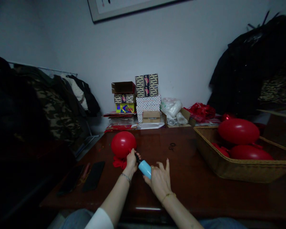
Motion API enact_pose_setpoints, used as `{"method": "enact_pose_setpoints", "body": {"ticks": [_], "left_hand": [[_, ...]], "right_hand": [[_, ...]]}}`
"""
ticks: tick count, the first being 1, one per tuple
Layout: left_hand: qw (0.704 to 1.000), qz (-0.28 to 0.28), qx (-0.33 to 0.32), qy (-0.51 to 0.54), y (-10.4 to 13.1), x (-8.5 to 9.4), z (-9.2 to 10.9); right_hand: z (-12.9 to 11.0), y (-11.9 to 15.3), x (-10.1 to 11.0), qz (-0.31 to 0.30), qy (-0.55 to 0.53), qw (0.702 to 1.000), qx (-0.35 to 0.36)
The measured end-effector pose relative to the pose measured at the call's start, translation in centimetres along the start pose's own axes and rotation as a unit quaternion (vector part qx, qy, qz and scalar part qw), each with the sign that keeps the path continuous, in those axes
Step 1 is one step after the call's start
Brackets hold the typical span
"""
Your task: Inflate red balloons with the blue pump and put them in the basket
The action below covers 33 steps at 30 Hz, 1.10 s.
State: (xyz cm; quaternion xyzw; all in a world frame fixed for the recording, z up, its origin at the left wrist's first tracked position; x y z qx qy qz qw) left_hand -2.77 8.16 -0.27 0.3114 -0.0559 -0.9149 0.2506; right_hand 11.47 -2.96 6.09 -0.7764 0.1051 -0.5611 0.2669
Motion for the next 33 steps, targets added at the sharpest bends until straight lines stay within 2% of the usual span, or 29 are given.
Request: {"method": "enact_pose_setpoints", "body": {"ticks": [8,16,20,26,33], "left_hand": [[1.000,0.006,-0.004,-0.010,-0.5,0.5,0.6],[1.000,0.023,-0.011,0.010,-2.0,0.6,2.7],[0.999,0.024,-0.007,0.020,-2.4,0.5,3.0],[1.000,0.023,-0.007,0.001,-1.6,0.4,2.2],[1.000,-0.008,0.002,-0.004,0.2,-0.5,0.2]], "right_hand": [[0.2,1.3,0.1,0.012,-0.015,1.000,-0.001],[2.7,4.3,2.1,0.033,-0.022,0.999,0.021],[3.2,5.1,2.8,0.041,-0.015,0.999,0.025],[3.0,4.7,2.0,0.036,-0.015,0.999,0.017],[1.3,2.0,1.1,0.037,-0.004,0.999,0.011]]}}
Point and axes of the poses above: each hand's wrist, its own y-axis away from the middle knuckle, its own x-axis out of the back of the hand, z = x × y, the point moved 8 cm from there along -y, towards the middle knuckle, and after that the axes turned 9 degrees about z, right-handed, at the moved point
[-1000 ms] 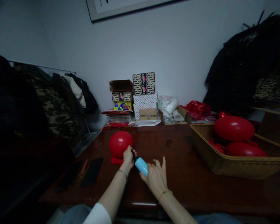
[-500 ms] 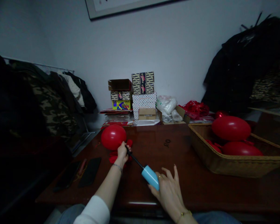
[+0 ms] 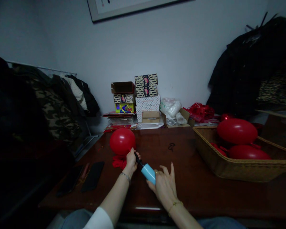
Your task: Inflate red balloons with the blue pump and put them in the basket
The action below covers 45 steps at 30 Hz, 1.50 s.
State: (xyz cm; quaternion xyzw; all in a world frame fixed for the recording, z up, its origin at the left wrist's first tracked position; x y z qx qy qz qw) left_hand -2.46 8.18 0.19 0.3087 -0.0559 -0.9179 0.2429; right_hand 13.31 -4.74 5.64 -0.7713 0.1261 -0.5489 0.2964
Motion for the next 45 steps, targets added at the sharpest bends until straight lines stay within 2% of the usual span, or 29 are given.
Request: {"method": "enact_pose_setpoints", "body": {"ticks": [3,8,15,24,31,36,40,45], "left_hand": [[1.000,0.000,0.004,-0.007,0.2,-0.1,-0.6],[1.000,0.005,-0.006,-0.012,0.2,0.1,-0.2],[1.000,0.011,-0.012,-0.017,-0.5,0.4,1.2],[0.999,0.030,-0.044,-0.007,-2.6,1.2,3.6],[0.999,0.026,-0.034,-0.006,-2.1,0.9,3.1],[0.999,0.030,-0.018,-0.006,-1.1,0.6,2.1],[1.000,0.008,-0.012,-0.006,-0.4,0.1,0.8],[1.000,-0.001,-0.015,-0.010,0.0,0.1,0.2]], "right_hand": [[-0.6,-1.0,-0.3,-0.003,-0.002,1.000,-0.007],[-1.1,-1.2,-0.4,0.005,-0.010,1.000,-0.011],[0.0,0.6,-0.1,-0.010,-0.026,1.000,-0.009],[1.8,3.2,1.8,0.006,-0.018,1.000,0.010],[1.5,2.7,1.3,0.012,-0.015,1.000,0.005],[0.5,0.9,0.7,0.002,-0.015,1.000,0.010],[-0.6,-0.8,0.1,-0.010,-0.016,1.000,-0.001],[-1.2,-1.6,-0.8,-0.013,-0.013,1.000,-0.009]]}}
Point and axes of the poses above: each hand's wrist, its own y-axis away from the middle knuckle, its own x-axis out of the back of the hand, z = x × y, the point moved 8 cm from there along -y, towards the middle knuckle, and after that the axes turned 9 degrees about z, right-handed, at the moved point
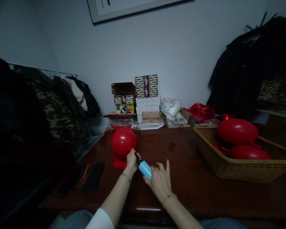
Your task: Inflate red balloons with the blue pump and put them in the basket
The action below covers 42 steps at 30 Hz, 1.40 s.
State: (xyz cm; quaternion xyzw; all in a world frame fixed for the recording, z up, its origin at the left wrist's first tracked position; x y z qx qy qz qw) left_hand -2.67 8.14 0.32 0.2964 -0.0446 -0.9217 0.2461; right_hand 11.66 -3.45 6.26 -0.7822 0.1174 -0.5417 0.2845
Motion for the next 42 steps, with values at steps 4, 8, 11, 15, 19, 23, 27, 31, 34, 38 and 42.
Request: {"method": "enact_pose_setpoints", "body": {"ticks": [4,8,11,15,19,23,27,31,34,38,42], "left_hand": [[1.000,0.014,-0.002,-0.010,0.0,0.4,0.3],[1.000,0.014,-0.001,-0.013,-0.4,0.6,0.6],[1.000,0.025,-0.003,-0.010,-1.1,1.1,1.1],[0.999,0.036,-0.012,-0.010,-2.2,1.6,2.1],[0.999,0.039,-0.022,-0.013,-2.5,1.7,2.7],[0.999,0.033,-0.018,-0.009,-2.1,1.1,2.5],[0.999,0.036,-0.014,-0.008,-1.4,0.9,2.0],[1.000,0.022,-0.009,-0.011,-0.5,0.5,1.2],[1.000,0.008,-0.002,-0.015,0.3,0.1,0.6],[1.000,0.001,0.004,-0.025,0.9,-0.2,0.1],[0.999,0.003,0.000,-0.032,0.7,-0.2,0.0]], "right_hand": [[0.0,0.4,-0.4,0.003,-0.001,1.000,0.000],[0.5,1.4,-0.2,-0.001,-0.016,1.000,-0.004],[1.3,2.7,0.5,0.004,-0.027,1.000,0.000],[2.5,4.5,1.4,0.015,-0.036,0.999,0.011],[3.2,5.4,1.8,0.021,-0.039,0.999,0.010],[3.3,5.4,1.8,0.020,-0.029,0.999,0.003],[2.9,4.8,1.5,0.012,-0.029,1.000,-0.003],[1.9,3.3,0.9,0.003,-0.027,1.000,-0.008],[1.1,1.9,0.5,0.002,-0.026,1.000,-0.013],[0.6,0.8,-0.1,0.003,-0.031,0.999,-0.017],[0.6,1.0,-0.4,0.005,-0.031,0.999,-0.024]]}}
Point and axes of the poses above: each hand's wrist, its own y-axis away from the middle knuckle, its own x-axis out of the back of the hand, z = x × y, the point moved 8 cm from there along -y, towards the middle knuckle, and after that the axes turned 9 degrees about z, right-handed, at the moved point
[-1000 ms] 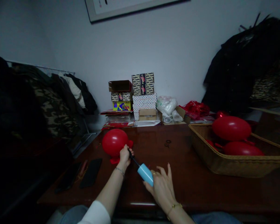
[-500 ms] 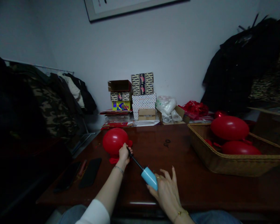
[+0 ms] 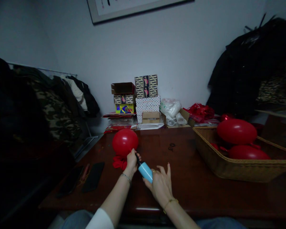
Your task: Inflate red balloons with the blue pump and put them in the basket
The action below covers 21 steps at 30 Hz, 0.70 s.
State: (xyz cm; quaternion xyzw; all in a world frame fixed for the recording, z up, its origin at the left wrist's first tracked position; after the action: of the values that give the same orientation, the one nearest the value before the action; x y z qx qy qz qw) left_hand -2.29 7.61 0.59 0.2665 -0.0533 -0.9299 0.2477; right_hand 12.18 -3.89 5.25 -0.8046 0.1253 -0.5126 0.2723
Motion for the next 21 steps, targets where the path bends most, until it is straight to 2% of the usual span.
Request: {"method": "enact_pose_setpoints", "body": {"ticks": [6,15,21], "left_hand": [[1.000,-0.002,0.003,0.002,-0.8,0.3,0.2],[0.999,0.022,-0.009,0.024,-3.0,1.6,2.4],[0.999,0.023,-0.004,0.033,-3.0,1.4,2.5]], "right_hand": [[0.5,1.3,0.6,-0.010,-0.007,1.000,0.002],[2.5,4.8,2.8,0.005,0.004,0.999,0.035],[2.6,5.1,3.4,0.011,0.019,0.999,0.042]]}}
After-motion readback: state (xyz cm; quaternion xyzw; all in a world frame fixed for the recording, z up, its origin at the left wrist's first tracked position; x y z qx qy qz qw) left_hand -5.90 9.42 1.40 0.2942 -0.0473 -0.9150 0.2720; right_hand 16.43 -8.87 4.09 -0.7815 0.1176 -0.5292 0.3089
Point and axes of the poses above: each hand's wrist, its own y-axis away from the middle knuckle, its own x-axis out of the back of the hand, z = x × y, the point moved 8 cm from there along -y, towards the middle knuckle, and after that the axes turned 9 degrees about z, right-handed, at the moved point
